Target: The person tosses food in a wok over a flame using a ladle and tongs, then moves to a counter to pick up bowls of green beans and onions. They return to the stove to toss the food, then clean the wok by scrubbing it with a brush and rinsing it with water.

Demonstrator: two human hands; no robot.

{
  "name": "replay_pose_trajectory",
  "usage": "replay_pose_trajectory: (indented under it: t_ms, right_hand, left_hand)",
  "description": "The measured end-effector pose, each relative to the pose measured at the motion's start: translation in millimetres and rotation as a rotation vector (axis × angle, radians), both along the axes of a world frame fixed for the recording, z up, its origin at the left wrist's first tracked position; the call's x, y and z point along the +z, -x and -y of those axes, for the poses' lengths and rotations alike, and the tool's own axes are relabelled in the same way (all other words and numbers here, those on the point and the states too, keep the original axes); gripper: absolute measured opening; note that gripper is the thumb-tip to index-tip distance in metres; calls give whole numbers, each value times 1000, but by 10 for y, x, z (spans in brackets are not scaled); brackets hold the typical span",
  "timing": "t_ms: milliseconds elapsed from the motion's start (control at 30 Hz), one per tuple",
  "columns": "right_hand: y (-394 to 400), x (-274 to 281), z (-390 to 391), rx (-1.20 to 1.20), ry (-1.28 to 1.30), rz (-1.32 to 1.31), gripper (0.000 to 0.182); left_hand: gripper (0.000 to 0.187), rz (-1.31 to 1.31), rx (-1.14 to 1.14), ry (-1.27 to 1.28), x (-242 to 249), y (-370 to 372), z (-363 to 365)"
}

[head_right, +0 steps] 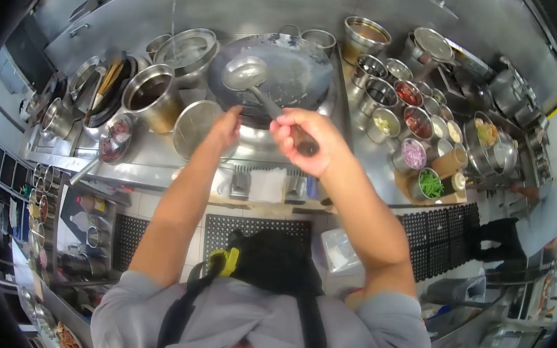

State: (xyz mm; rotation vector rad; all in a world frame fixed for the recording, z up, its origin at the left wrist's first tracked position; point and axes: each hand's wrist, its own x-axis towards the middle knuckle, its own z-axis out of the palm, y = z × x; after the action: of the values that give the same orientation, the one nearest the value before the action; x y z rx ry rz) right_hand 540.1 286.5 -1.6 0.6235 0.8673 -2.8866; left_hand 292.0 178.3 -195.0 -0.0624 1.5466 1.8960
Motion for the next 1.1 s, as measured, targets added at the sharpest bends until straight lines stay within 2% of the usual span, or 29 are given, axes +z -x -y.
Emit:
replay_pose_trajectory:
  t_ms: [33,133,167,233,267,300,367,467,567,667,700,800,833,867,967,1067,1100]
  right_hand:
    - [-161,-50,-48,6,-6,-18,28]
    - [-589,-22,-71,-32,-64,-9,40]
    - [-695,-33,-95,-17,-60,-33,53]
    - [-882,-5,-113,-11,-67,-55,56]
    - [-954,29,-105,-5,-72,-68,57]
    - [-1009,81,-80,-25,-123,-26,49]
    - [-1067,78,-100,29,-128,-68,51]
    - [-1085,49,-131,70,-118,-114,54]
    - [-1122,59,-143,74,-120,-130,59]
    - [-1163,88,-117,72,-144,-115,63]
    - [-1173,100,-110,65,-154,-108,64]
    - [-1202,110,-95,65,-195,-75,67]
    - [-1198,109,-92,65,-189,-73,67]
    - [-1180,110,-92,66,-183,-74,67]
    - [-1154,88,-91,56,-173,-75,63]
    - [-1108,-5,-119,41,-189,-42,64]
    - [-1063,-46,-126,37,-198,-32,66]
  left_hand:
    - [24,-4,39,3,-72,86,-68]
    - [25,198,321,43,25,48,-276]
    - [25,139,241,84,25,-39,-303]
    - [24,21,87,155,31,-184,-316]
    - [23,40,129,137,-31,-79,-279]
    - [22,58,173,118,-131,135,-225]
    - [20,92,242,85,-80,113,-250]
    - [19,85,125,188,27,-45,-320]
    - [17,42,306,143,-6,66,-366]
    - [20,9,220,133,23,-243,-441]
    - [27,-22,217,172,-126,-14,-409]
    - [33,65,360,131,-263,244,-395]
    - [33,-57,250,189,-122,-31,-424]
    - [33,-50,224,202,-80,-82,-445]
    - [39,-92,209,269,-235,86,-391]
    - [42,-357,159,474,-283,33,-247]
    - [38,-689,247,565,-285,-37,-162]
